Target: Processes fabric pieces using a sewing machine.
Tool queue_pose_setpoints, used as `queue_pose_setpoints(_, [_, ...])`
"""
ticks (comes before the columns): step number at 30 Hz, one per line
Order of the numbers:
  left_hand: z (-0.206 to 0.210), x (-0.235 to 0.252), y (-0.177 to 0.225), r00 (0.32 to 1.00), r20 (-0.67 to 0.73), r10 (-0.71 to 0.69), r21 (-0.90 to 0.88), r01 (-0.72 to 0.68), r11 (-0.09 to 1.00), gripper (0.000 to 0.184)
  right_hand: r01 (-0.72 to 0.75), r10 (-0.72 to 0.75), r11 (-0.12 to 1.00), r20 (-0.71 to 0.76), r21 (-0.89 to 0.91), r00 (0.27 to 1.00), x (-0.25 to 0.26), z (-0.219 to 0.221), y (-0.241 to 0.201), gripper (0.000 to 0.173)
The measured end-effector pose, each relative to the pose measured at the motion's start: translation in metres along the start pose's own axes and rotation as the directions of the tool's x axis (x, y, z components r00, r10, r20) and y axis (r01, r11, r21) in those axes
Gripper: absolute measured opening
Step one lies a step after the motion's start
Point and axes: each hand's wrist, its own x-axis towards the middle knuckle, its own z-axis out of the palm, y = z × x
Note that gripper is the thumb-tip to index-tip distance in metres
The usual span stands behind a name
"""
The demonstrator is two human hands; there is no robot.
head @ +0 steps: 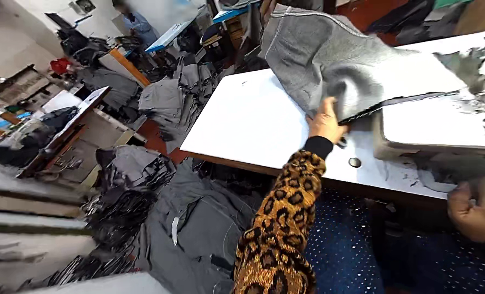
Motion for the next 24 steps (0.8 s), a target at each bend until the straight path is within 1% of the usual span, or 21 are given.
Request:
queue_pose_setpoints(2, [-0.008, 0.025, 0.002, 0.995, 0.089, -0.041, 0.034, 0.038, 0.999, 0.082, -0.012, 0.011, 1.000, 0.052, 0.006, 0.999, 0.006, -0.011, -0.012, 0.048])
queue_pose_setpoints(3, [-0.008, 0.031, 0.003, 0.991, 0.126, -0.034, 0.081, 0.024, 0.996, 0.079, 0.007, -0.007, 1.000, 0.016, -0.006, 1.000, 0.004, -0.007, -0.009, 0.048])
queue_pose_setpoints(4, [-0.005, 0.033, 0.002, 0.991, 0.131, -0.005, 0.107, -0.009, 0.994, 0.076, 0.026, -0.027, 0.999, -0.028, -0.023, 0.999, 0.003, -0.003, -0.005, 0.046])
queue_pose_setpoints(5, [-0.002, 0.031, 0.001, 0.994, 0.101, 0.038, 0.113, -0.049, 0.992, 0.073, 0.039, -0.041, 0.998, -0.064, -0.042, 0.997, 0.002, -0.002, -0.004, 0.044])
queue_pose_setpoints(6, [0.001, 0.025, 0.001, 0.995, 0.044, 0.091, 0.085, -0.095, 0.992, 0.072, 0.043, -0.047, 0.998, -0.085, -0.054, 0.995, 0.003, -0.001, -0.003, 0.043])
queue_pose_setpoints(7, [0.004, 0.017, 0.002, 0.988, -0.038, 0.149, -0.011, -0.149, 0.989, 0.074, 0.045, -0.050, 0.997, -0.084, -0.061, 0.995, 0.004, -0.002, -0.003, 0.042])
queue_pose_setpoints(8, [0.004, 0.007, 0.005, 0.973, -0.122, 0.195, -0.159, -0.213, 0.964, 0.077, 0.048, -0.054, 0.997, -0.094, -0.059, 0.994, 0.006, -0.001, -0.002, 0.043])
queue_pose_setpoints(9, [0.005, 0.000, 0.008, 0.945, -0.215, 0.248, -0.287, -0.304, 0.909, 0.078, 0.059, -0.066, 0.996, -0.114, -0.061, 0.991, 0.007, 0.000, 0.000, 0.044])
queue_pose_setpoints(10, [0.004, -0.006, 0.014, 0.907, -0.294, 0.301, -0.331, -0.392, 0.858, 0.078, 0.071, -0.080, 0.995, -0.136, -0.069, 0.987, 0.008, 0.002, 0.002, 0.044])
queue_pose_setpoints(11, [0.002, -0.008, 0.024, 0.863, -0.356, 0.358, -0.312, -0.470, 0.825, 0.078, 0.082, -0.094, 0.993, -0.161, -0.080, 0.983, 0.009, 0.005, 0.003, 0.044])
queue_pose_setpoints(12, [-0.003, -0.008, 0.036, 0.822, -0.382, 0.422, -0.260, -0.534, 0.804, 0.071, 0.091, -0.106, 0.992, -0.180, -0.087, 0.978, 0.009, 0.006, 0.005, 0.044])
queue_pose_setpoints(13, [-0.008, -0.006, 0.050, 0.791, -0.363, 0.492, -0.188, -0.579, 0.793, 0.061, 0.100, -0.115, 0.991, -0.187, -0.092, 0.976, 0.008, 0.006, 0.006, 0.044])
queue_pose_setpoints(14, [-0.012, -0.002, 0.063, 0.771, -0.299, 0.562, -0.103, -0.612, 0.784, 0.055, 0.107, -0.123, 0.990, -0.183, -0.093, 0.975, 0.008, 0.005, 0.007, 0.044])
queue_pose_setpoints(15, [-0.015, 0.005, 0.076, 0.756, -0.206, 0.621, -0.025, -0.639, 0.769, 0.050, 0.113, -0.128, 0.989, -0.181, -0.094, 0.975, 0.008, 0.004, 0.008, 0.043])
queue_pose_setpoints(17, [-0.018, 0.021, 0.101, 0.723, 0.006, 0.690, 0.053, -0.690, 0.722, 0.037, 0.117, -0.134, 0.988, -0.198, -0.096, 0.971, 0.010, 0.004, 0.008, 0.043])
queue_pose_setpoints(19, [-0.014, 0.038, 0.121, 0.660, 0.170, 0.731, 0.119, -0.751, 0.650, 0.031, 0.119, -0.139, 0.988, -0.229, -0.099, 0.963, 0.010, 0.006, 0.010, 0.041])
queue_pose_setpoints(20, [-0.013, 0.043, 0.129, 0.656, 0.243, 0.714, 0.144, -0.753, 0.642, 0.031, 0.122, -0.144, 0.987, -0.242, -0.103, 0.960, 0.011, 0.007, 0.011, 0.041])
queue_pose_setpoints(21, [-0.015, 0.046, 0.135, 0.670, 0.296, 0.681, 0.170, -0.739, 0.652, 0.029, 0.126, -0.149, 0.986, -0.246, -0.107, 0.958, 0.011, 0.007, 0.012, 0.042])
queue_pose_setpoints(22, [-0.016, 0.047, 0.138, 0.684, 0.315, 0.658, 0.184, -0.724, 0.665, 0.027, 0.130, -0.153, 0.986, -0.244, -0.108, 0.958, 0.011, 0.007, 0.012, 0.041])
queue_pose_setpoints(24, [-0.018, 0.047, 0.139, 0.711, 0.288, 0.641, 0.206, -0.700, 0.684, 0.022, 0.130, -0.149, 0.987, -0.223, -0.099, 0.963, 0.011, 0.006, 0.010, 0.039])
